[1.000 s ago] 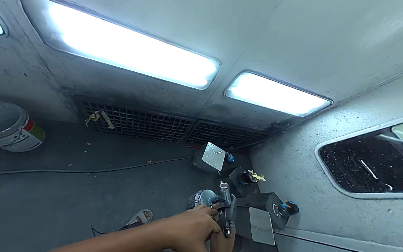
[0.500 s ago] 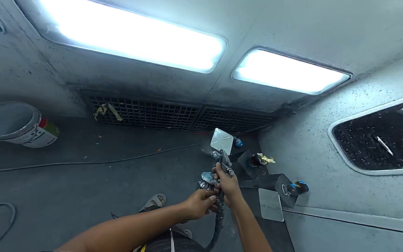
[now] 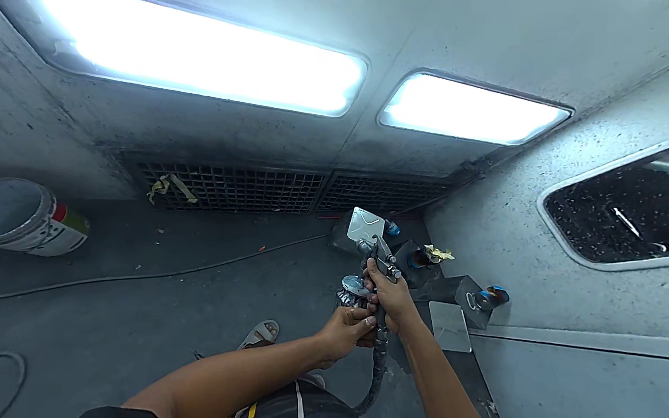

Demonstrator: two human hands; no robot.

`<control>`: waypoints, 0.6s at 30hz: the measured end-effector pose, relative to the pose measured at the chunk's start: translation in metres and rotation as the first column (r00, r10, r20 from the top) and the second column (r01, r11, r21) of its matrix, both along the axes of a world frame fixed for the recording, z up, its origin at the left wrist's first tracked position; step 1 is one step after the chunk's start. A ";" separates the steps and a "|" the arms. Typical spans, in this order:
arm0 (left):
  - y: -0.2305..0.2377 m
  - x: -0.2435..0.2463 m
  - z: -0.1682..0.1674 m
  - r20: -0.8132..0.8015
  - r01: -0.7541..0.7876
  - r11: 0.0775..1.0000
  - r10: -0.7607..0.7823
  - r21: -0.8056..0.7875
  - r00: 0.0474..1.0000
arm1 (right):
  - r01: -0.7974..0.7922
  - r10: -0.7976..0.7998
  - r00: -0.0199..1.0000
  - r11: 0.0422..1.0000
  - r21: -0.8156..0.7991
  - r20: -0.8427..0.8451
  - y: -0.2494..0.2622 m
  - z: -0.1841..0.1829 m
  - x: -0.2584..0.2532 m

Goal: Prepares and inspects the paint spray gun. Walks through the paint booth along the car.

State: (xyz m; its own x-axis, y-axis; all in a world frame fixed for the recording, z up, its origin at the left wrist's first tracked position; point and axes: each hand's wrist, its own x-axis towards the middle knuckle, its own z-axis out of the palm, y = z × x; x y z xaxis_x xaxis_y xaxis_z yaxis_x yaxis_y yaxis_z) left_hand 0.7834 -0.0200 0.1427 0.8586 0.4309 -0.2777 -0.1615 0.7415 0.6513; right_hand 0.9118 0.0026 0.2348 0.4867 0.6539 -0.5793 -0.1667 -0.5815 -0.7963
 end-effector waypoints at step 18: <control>-0.013 -0.011 0.003 -0.006 -0.046 0.999 0.046 -0.004 0.999 | -0.088 0.088 0.996 0.996 0.021 -0.013 -0.018 0.004 -0.009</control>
